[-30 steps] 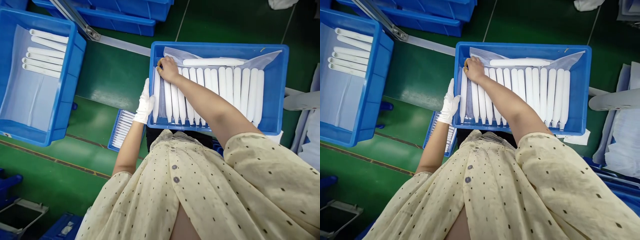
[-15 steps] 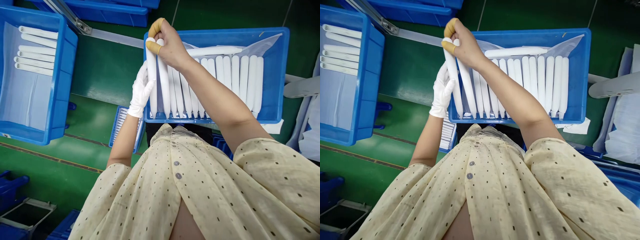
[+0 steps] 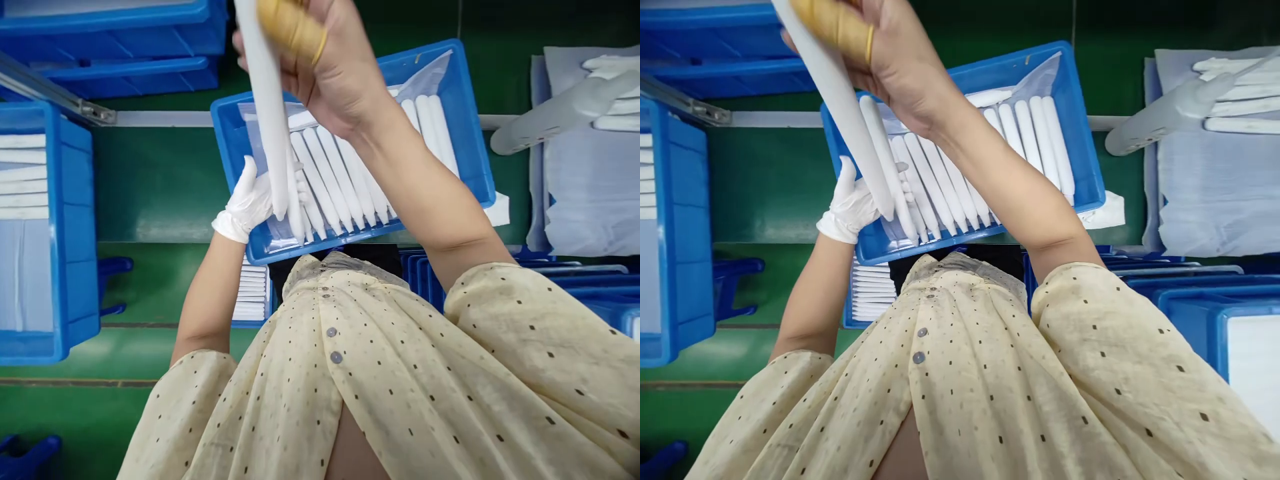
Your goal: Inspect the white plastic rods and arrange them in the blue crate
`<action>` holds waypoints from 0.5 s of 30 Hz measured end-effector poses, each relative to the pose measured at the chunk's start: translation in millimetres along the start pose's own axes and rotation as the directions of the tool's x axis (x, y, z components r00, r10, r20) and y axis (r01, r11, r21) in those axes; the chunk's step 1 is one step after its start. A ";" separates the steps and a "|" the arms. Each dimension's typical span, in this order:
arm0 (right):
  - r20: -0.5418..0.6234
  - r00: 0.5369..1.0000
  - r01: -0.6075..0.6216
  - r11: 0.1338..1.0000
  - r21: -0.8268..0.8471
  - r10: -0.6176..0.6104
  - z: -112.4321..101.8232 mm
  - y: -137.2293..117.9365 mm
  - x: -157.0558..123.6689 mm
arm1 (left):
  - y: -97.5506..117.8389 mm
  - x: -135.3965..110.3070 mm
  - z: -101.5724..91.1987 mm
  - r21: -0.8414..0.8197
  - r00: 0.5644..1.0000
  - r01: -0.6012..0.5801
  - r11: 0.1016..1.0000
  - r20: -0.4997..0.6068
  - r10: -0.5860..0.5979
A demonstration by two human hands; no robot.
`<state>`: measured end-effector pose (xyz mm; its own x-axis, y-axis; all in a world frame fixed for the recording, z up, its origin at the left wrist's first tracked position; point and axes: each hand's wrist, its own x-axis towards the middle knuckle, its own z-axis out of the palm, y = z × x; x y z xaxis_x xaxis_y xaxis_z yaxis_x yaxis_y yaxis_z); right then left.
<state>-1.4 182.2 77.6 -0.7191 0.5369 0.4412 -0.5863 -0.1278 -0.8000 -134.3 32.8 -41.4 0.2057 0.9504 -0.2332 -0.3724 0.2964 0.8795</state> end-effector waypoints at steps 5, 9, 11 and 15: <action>-0.476 0.879 0.152 0.939 0.309 0.014 -16.8 -128.1 -32.3 | -13.7 1.2 7.8 0.042 0.995 0.034 0.999 -0.096 -0.030; -0.702 0.712 0.032 0.997 0.064 0.023 -57.8 -252.1 -90.8 | -15.1 -6.1 12.8 0.090 0.976 0.166 0.982 -0.154 -0.151; -0.797 0.571 0.023 0.975 -0.223 -0.196 -97.7 -306.5 -131.7 | -16.1 -8.9 13.1 0.151 0.967 0.228 0.962 -0.155 -0.204; -0.876 -0.043 -0.431 0.800 -0.417 -0.480 -197.6 -368.5 -222.1 | -16.1 -9.0 19.9 0.268 0.956 0.266 0.926 -0.197 -0.218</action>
<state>448.0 274.8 194.1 0.6391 0.7691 0.0086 -0.0034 0.0140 -0.9999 -112.1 17.7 -45.2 0.0995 0.8626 -0.4960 -0.0480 0.5020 0.8635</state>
